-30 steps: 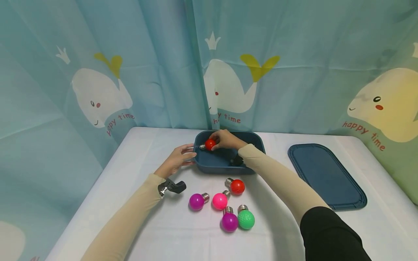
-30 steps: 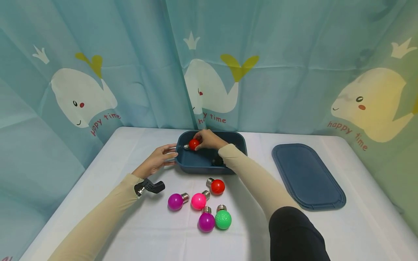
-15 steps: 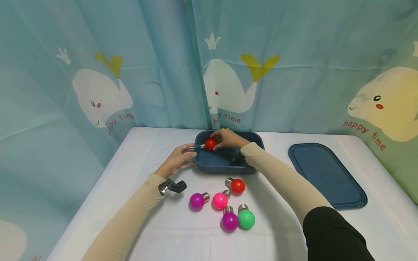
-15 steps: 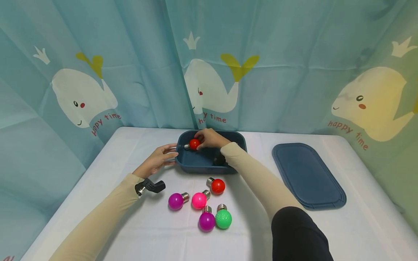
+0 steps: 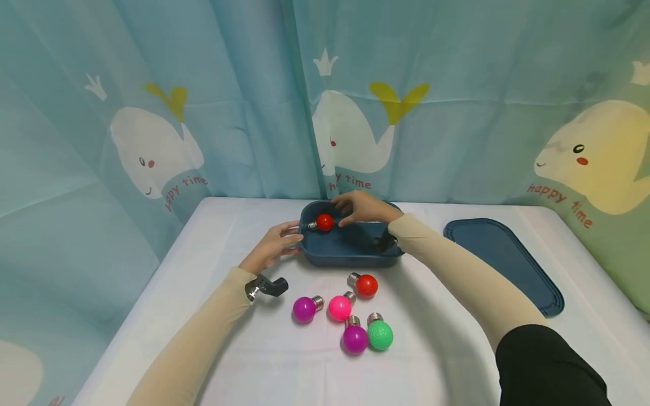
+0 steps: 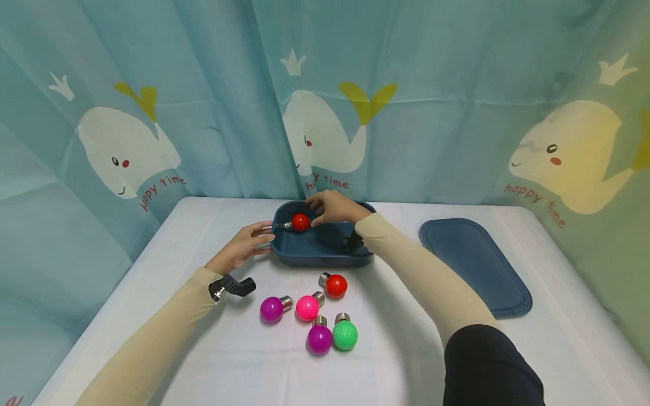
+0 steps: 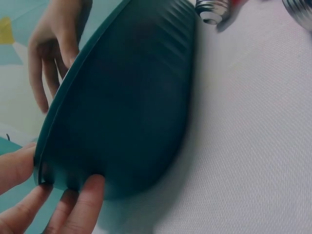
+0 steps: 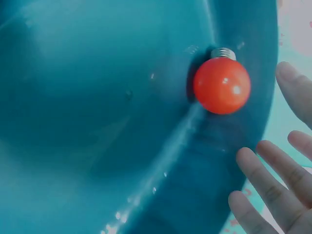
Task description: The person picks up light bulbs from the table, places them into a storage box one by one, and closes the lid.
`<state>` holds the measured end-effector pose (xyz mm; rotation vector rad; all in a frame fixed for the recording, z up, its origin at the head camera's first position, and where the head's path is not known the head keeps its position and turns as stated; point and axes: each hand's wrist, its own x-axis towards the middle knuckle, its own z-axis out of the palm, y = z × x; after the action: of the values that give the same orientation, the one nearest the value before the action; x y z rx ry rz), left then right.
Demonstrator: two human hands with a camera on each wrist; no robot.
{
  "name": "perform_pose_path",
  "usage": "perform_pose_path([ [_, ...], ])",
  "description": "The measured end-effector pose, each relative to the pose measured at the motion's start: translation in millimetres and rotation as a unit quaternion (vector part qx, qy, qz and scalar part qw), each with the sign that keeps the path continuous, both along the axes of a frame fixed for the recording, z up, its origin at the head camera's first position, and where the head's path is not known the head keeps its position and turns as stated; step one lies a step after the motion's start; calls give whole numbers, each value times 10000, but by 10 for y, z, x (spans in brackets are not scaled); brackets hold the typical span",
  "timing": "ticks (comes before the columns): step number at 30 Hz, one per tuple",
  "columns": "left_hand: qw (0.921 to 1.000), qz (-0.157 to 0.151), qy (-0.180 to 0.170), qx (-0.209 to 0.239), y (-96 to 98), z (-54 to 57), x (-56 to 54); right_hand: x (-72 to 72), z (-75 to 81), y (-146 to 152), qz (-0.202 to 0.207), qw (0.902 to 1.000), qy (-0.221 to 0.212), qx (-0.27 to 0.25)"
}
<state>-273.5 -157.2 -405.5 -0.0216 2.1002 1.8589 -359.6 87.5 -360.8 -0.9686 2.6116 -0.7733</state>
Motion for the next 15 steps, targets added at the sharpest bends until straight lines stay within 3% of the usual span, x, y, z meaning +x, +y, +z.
perform_pose_path([
  [8,10000,-8,8,-45,6,4,-19,215,254,214,23,9997,244,-10],
  [15,10000,-53,53,-5,2,-1,-12,574,454,400,369,9976,590,-67],
])
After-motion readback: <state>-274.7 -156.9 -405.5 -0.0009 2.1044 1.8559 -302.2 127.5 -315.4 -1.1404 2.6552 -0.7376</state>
